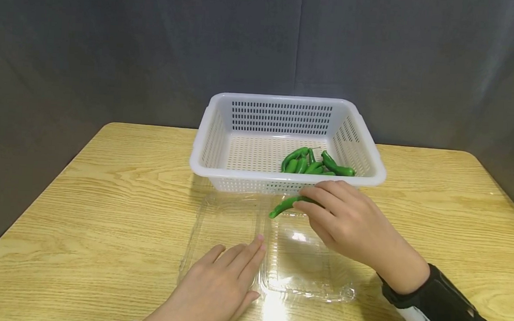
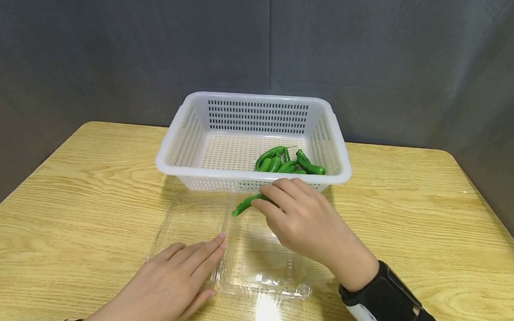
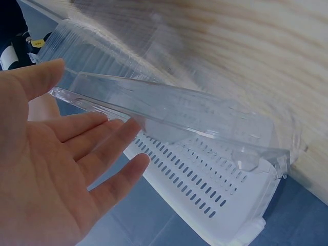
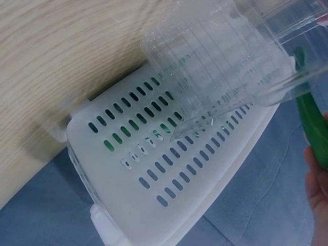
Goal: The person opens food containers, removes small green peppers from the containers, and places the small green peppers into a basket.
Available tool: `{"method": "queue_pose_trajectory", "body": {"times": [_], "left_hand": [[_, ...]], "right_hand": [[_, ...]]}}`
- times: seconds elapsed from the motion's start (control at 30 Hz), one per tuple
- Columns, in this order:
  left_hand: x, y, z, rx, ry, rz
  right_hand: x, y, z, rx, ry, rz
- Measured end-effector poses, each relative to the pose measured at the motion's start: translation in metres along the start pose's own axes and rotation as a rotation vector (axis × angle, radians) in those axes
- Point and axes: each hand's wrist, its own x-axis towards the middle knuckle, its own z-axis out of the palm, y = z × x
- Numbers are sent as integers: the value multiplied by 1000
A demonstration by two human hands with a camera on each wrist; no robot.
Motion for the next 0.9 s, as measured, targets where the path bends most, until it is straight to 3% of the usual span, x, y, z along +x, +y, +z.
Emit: {"method": "queue_pose_trajectory", "body": {"times": [0.2,0.4,0.57,0.9], "left_hand": [[-1,0,1,-2,12,1],[0,0,1,14,15,4],[0,0,1,11,17,3],[0,0,1,27,12,-2]], "right_hand": [[5,-1,-3,-45,154,-46],[8,-2,-3,-53,263,57],[8,-3,-5,-21,271,173],[2,2,-4,-24,188,267]]}}
